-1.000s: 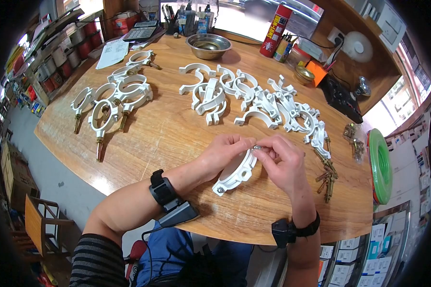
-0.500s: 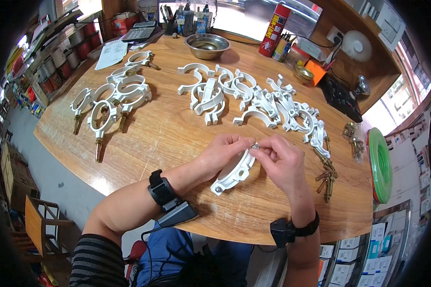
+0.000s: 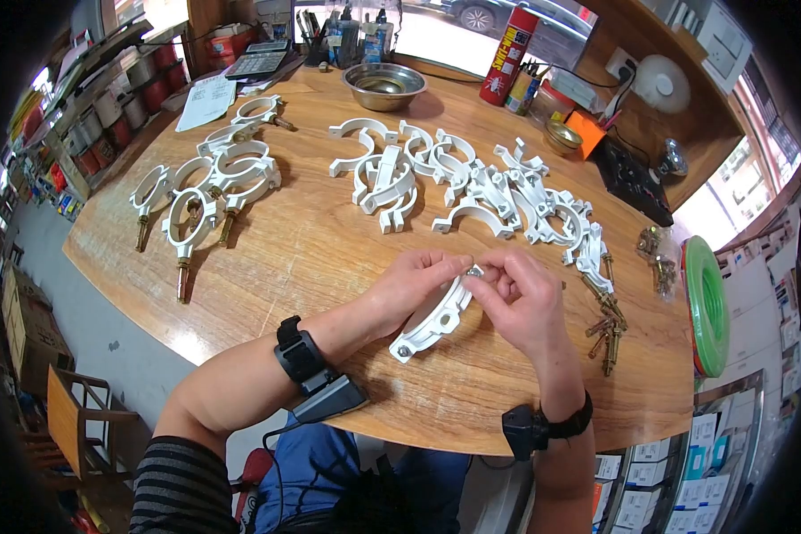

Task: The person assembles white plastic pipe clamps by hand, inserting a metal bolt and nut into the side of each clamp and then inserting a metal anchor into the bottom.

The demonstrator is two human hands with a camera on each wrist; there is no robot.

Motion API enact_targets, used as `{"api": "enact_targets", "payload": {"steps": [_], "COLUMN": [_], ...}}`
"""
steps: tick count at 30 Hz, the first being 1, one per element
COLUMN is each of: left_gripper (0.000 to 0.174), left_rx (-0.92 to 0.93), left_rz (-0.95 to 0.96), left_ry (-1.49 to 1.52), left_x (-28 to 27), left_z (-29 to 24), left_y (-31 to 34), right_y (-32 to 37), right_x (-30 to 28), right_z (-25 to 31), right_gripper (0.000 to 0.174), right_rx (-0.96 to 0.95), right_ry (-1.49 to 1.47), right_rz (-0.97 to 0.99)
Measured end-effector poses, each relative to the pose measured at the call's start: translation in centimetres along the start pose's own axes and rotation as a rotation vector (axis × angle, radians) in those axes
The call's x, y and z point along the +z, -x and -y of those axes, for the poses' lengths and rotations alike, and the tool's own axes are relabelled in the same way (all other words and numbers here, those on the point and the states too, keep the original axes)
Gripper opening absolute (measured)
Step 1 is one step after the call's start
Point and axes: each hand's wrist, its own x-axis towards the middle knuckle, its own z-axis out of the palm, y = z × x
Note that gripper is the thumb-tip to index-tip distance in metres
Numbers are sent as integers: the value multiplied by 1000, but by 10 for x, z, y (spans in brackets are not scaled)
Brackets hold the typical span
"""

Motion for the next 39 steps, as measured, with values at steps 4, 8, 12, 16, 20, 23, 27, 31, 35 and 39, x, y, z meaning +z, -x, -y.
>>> {"api": "enact_targets", "payload": {"steps": [4,8,12,16,20,23,27,31,35,39], "left_gripper": [27,26,26,26,26,28,28,29,30,29], "left_rx": [30,48,20,17,23,7,-6,1,26,-7], "left_rz": [-1,-18,2,6,-39,-7,3,19,-14,-29], "left_ry": [47,42,41,27,36,38,27,40,45,-11], "left_x": [0,0,0,-3,1,-2,-3,0,0,3], "left_z": [2,3,2,3,1,4,4,-1,4,-2], "left_y": [-1,-1,-1,-2,0,-3,-3,0,-2,2], "right_y": [-1,1,0,0,0,1,2,-1,0,3], "right_x": [7,7,3,3,8,7,6,2,8,6], "right_z": [-6,-8,1,-2,-6,-7,-4,0,-6,-6], "right_gripper": [13,12,12,13,13,13,14,15,14,12], "right_rx": [-138,-122,-35,-113,-147,-116,-4,-95,-130,-20], "right_ry": [-73,-52,2,16,-6,-2,7,-31,-38,-23], "right_rz": [-91,-72,-31,-33,-76,-56,-28,-24,-64,-34]}}
